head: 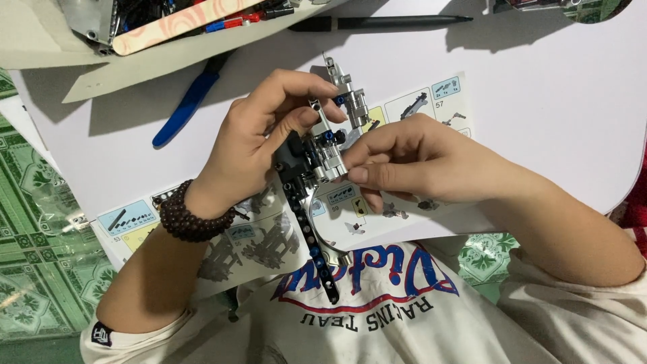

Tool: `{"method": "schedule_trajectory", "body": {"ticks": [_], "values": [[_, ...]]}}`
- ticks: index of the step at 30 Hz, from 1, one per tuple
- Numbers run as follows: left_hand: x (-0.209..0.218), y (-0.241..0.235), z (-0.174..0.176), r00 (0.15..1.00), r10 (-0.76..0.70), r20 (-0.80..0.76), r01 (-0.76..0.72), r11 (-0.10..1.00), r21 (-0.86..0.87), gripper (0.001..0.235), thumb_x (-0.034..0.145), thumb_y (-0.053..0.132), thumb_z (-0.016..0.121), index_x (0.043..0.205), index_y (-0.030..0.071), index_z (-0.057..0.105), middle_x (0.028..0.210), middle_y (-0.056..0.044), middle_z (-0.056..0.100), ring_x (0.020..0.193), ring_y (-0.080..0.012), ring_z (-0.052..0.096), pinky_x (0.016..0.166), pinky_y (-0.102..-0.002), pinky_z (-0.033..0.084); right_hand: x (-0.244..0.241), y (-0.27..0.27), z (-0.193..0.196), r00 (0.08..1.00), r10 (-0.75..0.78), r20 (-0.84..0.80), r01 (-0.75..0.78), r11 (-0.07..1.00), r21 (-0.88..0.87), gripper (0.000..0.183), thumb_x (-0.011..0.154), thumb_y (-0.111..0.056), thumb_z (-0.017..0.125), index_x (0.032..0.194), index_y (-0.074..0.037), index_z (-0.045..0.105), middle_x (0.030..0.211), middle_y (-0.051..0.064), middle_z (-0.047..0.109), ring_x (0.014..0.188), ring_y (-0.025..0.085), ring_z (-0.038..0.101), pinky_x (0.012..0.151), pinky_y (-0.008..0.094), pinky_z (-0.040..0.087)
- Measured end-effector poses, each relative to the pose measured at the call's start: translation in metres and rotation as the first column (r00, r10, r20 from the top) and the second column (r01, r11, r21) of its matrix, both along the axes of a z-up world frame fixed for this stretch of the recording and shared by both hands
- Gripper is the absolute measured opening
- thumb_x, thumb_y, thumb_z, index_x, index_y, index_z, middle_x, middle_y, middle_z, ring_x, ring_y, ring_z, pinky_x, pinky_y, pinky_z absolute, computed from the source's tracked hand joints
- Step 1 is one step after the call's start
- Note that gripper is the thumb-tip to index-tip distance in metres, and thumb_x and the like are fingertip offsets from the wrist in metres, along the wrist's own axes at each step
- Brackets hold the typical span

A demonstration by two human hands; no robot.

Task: The person assembles a LEGO Technic model by connecting various small plastic pieces and beams. They follow an instruction manual, occasionally using pliers to adjust or remove parts, and continue building the structure step by step.

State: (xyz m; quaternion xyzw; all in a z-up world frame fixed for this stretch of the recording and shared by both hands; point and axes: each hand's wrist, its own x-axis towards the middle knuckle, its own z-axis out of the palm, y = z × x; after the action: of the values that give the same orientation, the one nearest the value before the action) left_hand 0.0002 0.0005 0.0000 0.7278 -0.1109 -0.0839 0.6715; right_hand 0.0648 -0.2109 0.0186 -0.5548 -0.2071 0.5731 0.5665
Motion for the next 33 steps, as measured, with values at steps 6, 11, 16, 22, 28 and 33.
{"method": "schedule_trajectory", "body": {"ticks": [6,11,16,22,28,33], "values": [[0.0004,-0.0002,0.0006,1.000,0.000,-0.007,0.000,1.000,0.010,0.021,0.102,0.013,0.038,0.119,0.004,0.046,0.107,-0.011,0.061,0.104,-0.0177,0.062,0.089,-0.026,0.050,0.0003,0.0007,0.0020,1.000,-0.004,-0.003,0.004,1.000,-0.013,0.018,0.089,-0.016,0.055,0.089,-0.002,0.066,0.059,0.005,0.065,0.039,0.005,0.038,0.036,0.019,0.030],[0.0001,-0.0005,-0.0003,1.000,0.009,-0.008,-0.009,1.000,0.012,0.020,0.102,0.012,0.040,0.119,0.005,0.047,0.106,-0.010,0.061,0.103,-0.0174,0.063,0.087,-0.026,0.050,0.0003,0.0004,0.0007,1.000,-0.004,-0.001,0.004,1.000,0.003,0.017,0.090,-0.015,0.055,0.089,-0.002,0.066,0.059,0.005,0.065,0.038,0.005,0.040,0.035,0.019,0.032],[0.0002,-0.0006,-0.0002,1.000,0.012,-0.011,-0.012,1.000,-0.003,0.022,0.102,0.015,0.039,0.119,0.004,0.047,0.106,-0.010,0.060,0.104,-0.0179,0.062,0.093,-0.027,0.049,0.0007,0.0004,0.0004,1.000,0.001,0.021,-0.001,1.000,-0.007,0.019,0.090,-0.016,0.055,0.089,-0.002,0.067,0.059,0.004,0.065,0.040,0.005,0.039,0.037,0.020,0.030],[0.0003,-0.0012,-0.0001,1.000,0.012,-0.009,-0.012,1.000,-0.002,0.021,0.102,0.014,0.038,0.118,0.004,0.047,0.106,-0.011,0.061,0.104,-0.0183,0.063,0.090,-0.026,0.051,0.0013,0.0001,0.0015,1.000,0.000,0.016,0.000,1.000,-0.020,0.019,0.089,-0.015,0.054,0.093,-0.001,0.067,0.059,0.005,0.065,0.039,0.005,0.039,0.036,0.020,0.031],[0.0009,-0.0008,0.0007,1.000,0.011,0.002,-0.011,1.000,0.027,0.022,0.102,0.015,0.039,0.119,0.004,0.047,0.106,-0.010,0.061,0.103,-0.0173,0.062,0.090,-0.026,0.050,0.0007,0.0000,0.0004,1.000,0.008,0.016,-0.007,1.000,-0.024,0.019,0.090,-0.016,0.055,0.090,-0.002,0.067,0.059,0.004,0.065,0.040,0.005,0.038,0.037,0.020,0.031],[0.0008,-0.0010,-0.0011,1.000,0.012,0.009,-0.012,1.000,0.016,0.020,0.102,0.012,0.040,0.119,0.004,0.047,0.105,-0.010,0.062,0.102,-0.0183,0.063,0.089,-0.027,0.051,0.0020,0.0003,0.0018,1.000,0.014,-0.006,-0.014,1.000,0.000,0.018,0.090,-0.014,0.054,0.089,-0.001,0.066,0.058,0.004,0.064,0.038,0.006,0.042,0.036,0.020,0.033]]}}
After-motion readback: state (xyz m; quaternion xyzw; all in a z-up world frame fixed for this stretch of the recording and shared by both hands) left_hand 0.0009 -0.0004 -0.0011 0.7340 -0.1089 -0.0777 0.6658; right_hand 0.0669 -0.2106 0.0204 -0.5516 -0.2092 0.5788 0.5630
